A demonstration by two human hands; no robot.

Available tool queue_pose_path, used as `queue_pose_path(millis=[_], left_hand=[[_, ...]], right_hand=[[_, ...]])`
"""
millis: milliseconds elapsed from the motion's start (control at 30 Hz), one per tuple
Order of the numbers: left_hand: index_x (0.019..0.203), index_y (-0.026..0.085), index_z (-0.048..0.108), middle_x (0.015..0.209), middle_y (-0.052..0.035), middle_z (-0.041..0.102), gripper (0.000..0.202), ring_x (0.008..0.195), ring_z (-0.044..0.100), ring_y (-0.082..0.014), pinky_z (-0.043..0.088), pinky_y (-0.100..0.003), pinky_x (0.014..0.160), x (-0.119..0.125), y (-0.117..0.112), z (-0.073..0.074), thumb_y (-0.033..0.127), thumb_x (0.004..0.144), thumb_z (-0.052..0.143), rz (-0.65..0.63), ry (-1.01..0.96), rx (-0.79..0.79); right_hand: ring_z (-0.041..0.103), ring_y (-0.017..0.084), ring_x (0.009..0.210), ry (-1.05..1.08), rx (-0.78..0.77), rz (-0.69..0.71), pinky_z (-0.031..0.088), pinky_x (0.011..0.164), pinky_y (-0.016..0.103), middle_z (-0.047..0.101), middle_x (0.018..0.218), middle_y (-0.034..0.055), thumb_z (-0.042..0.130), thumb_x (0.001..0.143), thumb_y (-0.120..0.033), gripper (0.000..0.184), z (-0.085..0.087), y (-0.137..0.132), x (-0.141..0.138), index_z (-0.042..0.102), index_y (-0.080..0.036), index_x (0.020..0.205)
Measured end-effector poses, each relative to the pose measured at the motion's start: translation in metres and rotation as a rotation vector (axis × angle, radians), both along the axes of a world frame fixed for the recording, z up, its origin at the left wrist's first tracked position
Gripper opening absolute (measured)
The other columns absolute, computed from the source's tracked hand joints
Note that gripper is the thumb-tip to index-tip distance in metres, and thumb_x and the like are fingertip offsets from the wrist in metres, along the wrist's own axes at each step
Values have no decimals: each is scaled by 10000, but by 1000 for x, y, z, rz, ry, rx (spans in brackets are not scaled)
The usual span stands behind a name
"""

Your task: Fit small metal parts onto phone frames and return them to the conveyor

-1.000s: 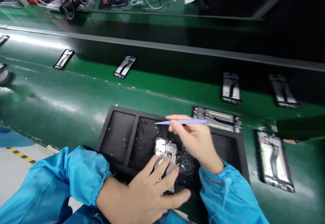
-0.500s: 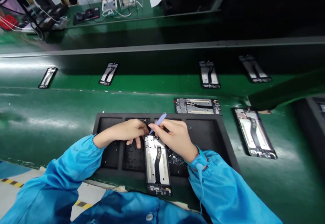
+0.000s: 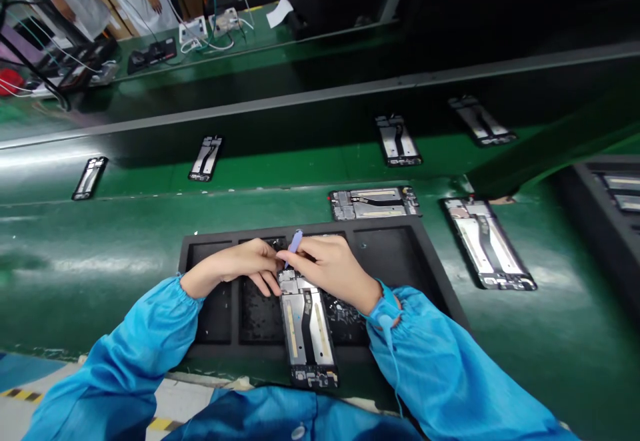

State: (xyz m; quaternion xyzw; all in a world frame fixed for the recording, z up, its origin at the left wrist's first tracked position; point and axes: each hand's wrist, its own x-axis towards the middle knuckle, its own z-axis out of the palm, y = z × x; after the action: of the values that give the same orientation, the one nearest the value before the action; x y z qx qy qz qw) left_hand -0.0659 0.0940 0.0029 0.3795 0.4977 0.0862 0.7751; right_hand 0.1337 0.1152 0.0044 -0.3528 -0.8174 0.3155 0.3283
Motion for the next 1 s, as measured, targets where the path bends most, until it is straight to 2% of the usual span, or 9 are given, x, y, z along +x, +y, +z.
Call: queue_pose_path(millis=[100, 233, 467, 600, 767, 1000], left_hand=[[795, 116, 635, 652, -35, 688, 54, 728, 758, -205, 620, -278, 667, 0, -1, 2, 163, 769, 630, 15, 15, -7], [777, 117, 638, 662, -30, 687, 46, 736, 758, -193, 610, -259, 672, 0, -1, 5, 159, 764, 650, 28, 38, -8], [713, 124, 596, 638, -16, 651, 155, 721, 753, -189, 597, -237, 638, 3, -1, 11, 225, 778, 694, 17, 78, 17], [763, 126, 592, 650, -15, 661, 122, 676, 745, -177, 592, -226, 596, 5, -3, 8, 203, 785, 684, 30, 120, 39], [826, 119, 612, 673, -33, 693, 35, 633, 738, -167, 580, -210, 543, 8, -3, 7, 144, 801, 614, 45, 160, 48], [816, 113, 628, 698, -37, 706, 70, 624, 743, -172, 570, -200, 495, 11, -5, 9, 107, 807, 558, 53, 181, 68]], right_hand=[[602, 151, 537, -26, -31, 28, 464, 554, 273, 685, 592, 24, 619, 925, -531, 427, 4, 2, 2, 713, -226, 642], [574, 137, 531, -28, -13, 48, 439, 550, 267, 670, 589, 21, 589, 950, -525, 460, 5, 1, 1, 700, -212, 631], [404, 94, 457, 22, -31, -95, 314, 475, 264, 481, 475, -32, 584, 962, -458, 500, -3, -2, -5, 578, -185, 544], [432, 92, 465, 57, -134, -110, 320, 472, 252, 519, 486, -38, 638, 924, -405, 416, 1, 2, -4, 600, -183, 575], [516, 106, 477, 170, -216, -272, 358, 483, 247, 606, 520, -22, 648, 909, -392, 375, 12, 8, 3, 623, -184, 599], [488, 103, 453, 217, -227, -343, 343, 461, 244, 587, 497, -24, 652, 894, -397, 386, 21, 9, 9, 604, -191, 571]])
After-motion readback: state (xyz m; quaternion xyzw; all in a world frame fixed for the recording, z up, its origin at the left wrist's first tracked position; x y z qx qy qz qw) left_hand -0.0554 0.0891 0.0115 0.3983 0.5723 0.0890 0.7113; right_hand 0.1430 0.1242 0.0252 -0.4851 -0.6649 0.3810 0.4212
